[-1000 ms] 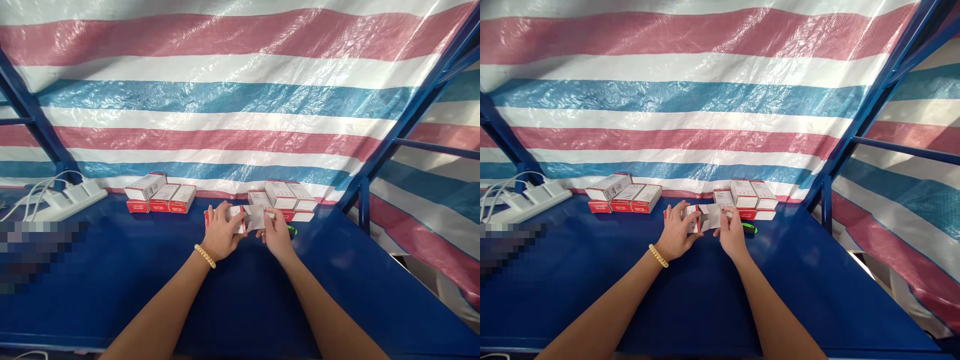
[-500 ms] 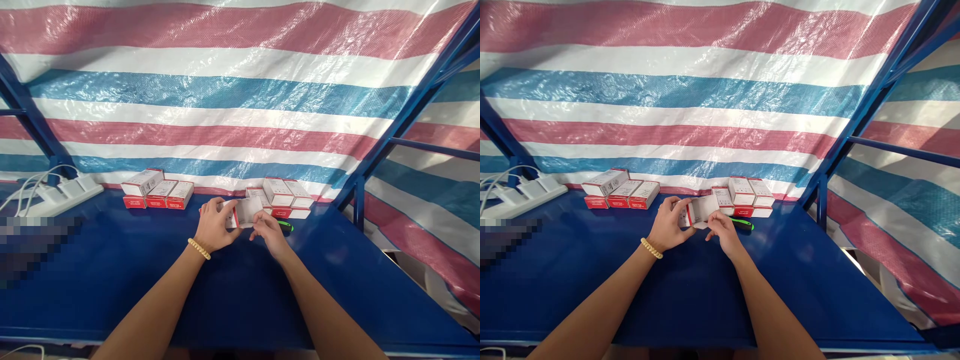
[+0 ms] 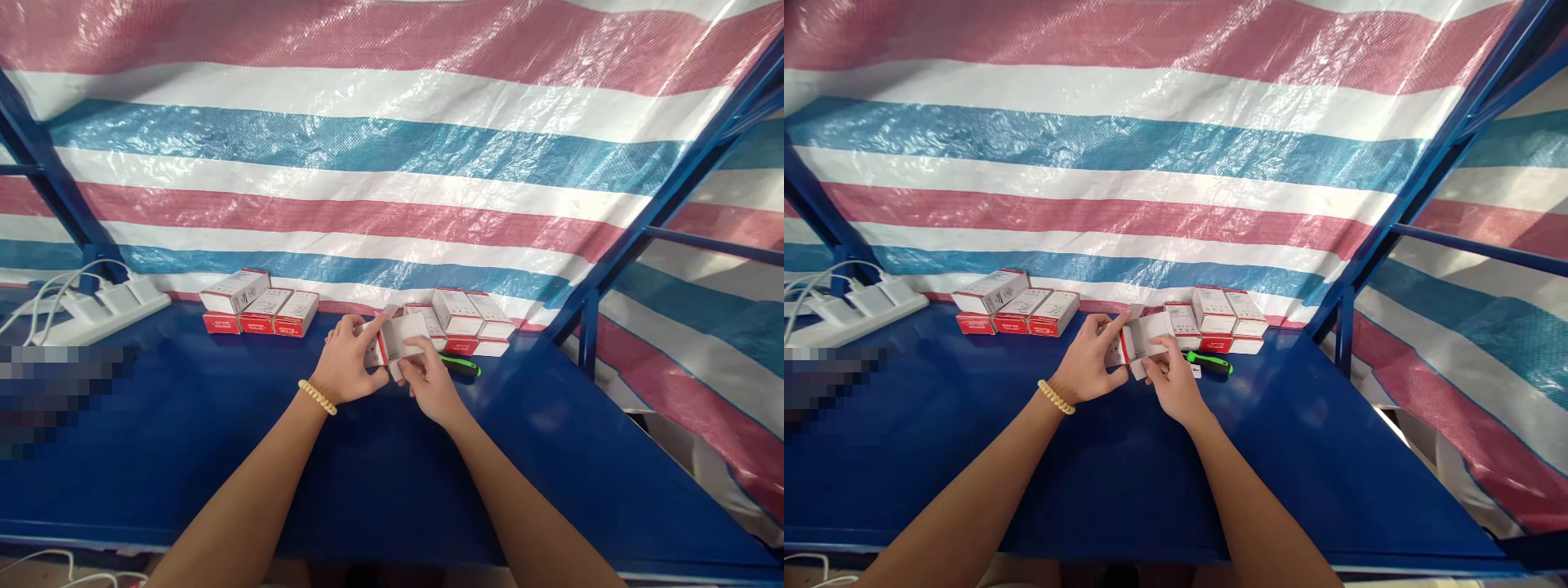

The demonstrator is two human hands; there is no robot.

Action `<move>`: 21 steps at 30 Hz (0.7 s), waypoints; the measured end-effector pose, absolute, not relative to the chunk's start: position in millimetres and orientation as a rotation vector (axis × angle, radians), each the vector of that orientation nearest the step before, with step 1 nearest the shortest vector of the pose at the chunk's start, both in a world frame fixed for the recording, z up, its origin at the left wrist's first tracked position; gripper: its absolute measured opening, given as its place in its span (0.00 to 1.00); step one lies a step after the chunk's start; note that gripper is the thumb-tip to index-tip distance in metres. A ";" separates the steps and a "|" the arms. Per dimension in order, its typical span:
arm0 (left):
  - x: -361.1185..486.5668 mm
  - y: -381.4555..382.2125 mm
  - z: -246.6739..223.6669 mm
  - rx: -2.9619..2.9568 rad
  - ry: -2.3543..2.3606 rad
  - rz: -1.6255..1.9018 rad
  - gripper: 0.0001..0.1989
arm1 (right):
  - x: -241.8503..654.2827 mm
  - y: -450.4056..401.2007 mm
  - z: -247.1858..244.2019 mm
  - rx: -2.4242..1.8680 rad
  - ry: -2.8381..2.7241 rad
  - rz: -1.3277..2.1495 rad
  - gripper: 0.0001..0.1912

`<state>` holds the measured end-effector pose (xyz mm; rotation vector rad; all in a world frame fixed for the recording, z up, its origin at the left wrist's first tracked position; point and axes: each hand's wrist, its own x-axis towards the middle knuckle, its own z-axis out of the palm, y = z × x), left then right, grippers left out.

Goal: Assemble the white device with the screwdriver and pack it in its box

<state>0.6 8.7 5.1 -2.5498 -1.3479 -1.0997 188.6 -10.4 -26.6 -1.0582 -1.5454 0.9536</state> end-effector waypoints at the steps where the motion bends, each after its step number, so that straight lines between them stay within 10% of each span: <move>1: 0.0 8.2 5.7 -2.563 -1.344 -1.107 0.46 | 188.3 -11.7 -25.3 -1.071 -1.548 0.939 0.25; 9: 5.8 7.6 6.1 -2.473 -1.416 -1.204 0.56 | 186.9 -14.0 -28.2 -1.089 -1.636 0.891 0.41; 21: 7.0 9.2 5.8 -2.460 -1.331 -1.033 0.42 | 190.8 -11.1 -24.1 -1.105 -1.574 1.022 0.41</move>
